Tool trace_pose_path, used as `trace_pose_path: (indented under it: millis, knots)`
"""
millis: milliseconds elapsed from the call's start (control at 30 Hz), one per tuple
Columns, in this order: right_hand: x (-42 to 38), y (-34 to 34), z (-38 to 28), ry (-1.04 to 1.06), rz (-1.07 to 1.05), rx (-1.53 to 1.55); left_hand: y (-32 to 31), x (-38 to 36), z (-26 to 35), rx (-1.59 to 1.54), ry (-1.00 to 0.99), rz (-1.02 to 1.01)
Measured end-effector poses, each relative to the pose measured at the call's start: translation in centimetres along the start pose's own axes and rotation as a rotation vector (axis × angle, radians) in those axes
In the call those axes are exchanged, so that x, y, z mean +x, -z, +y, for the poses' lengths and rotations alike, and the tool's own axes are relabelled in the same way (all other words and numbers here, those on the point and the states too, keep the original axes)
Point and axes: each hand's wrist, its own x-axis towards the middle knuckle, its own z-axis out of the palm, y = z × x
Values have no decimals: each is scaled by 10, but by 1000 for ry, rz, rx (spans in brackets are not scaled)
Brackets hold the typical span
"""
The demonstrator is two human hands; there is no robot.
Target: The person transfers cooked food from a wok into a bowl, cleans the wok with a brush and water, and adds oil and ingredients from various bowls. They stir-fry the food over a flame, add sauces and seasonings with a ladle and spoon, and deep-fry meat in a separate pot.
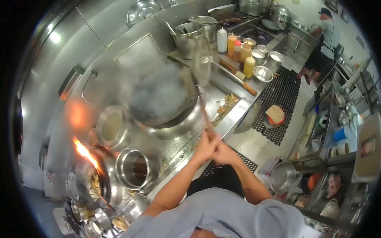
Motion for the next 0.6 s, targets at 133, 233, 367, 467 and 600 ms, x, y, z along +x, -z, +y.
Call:
trace_pose_path:
  millis: [133, 233, 367, 467, 600]
  knots:
    - [6, 67, -21, 220, -484, 80, 47, -17, 77, -352, 126, 258]
    - [42, 100, 13, -120, -394, 245, 96, -25, 83, -352, 154, 409]
    - [85, 106, 48, -144, -429, 279, 126, -33, 92, -216, 246, 651]
    - [100, 112, 44, -248, -719, 306, 132, -11, 86, 63, 376, 807]
    - [121, 128, 55, -252, -875, 163, 155, 21, 71, 273, 603, 845]
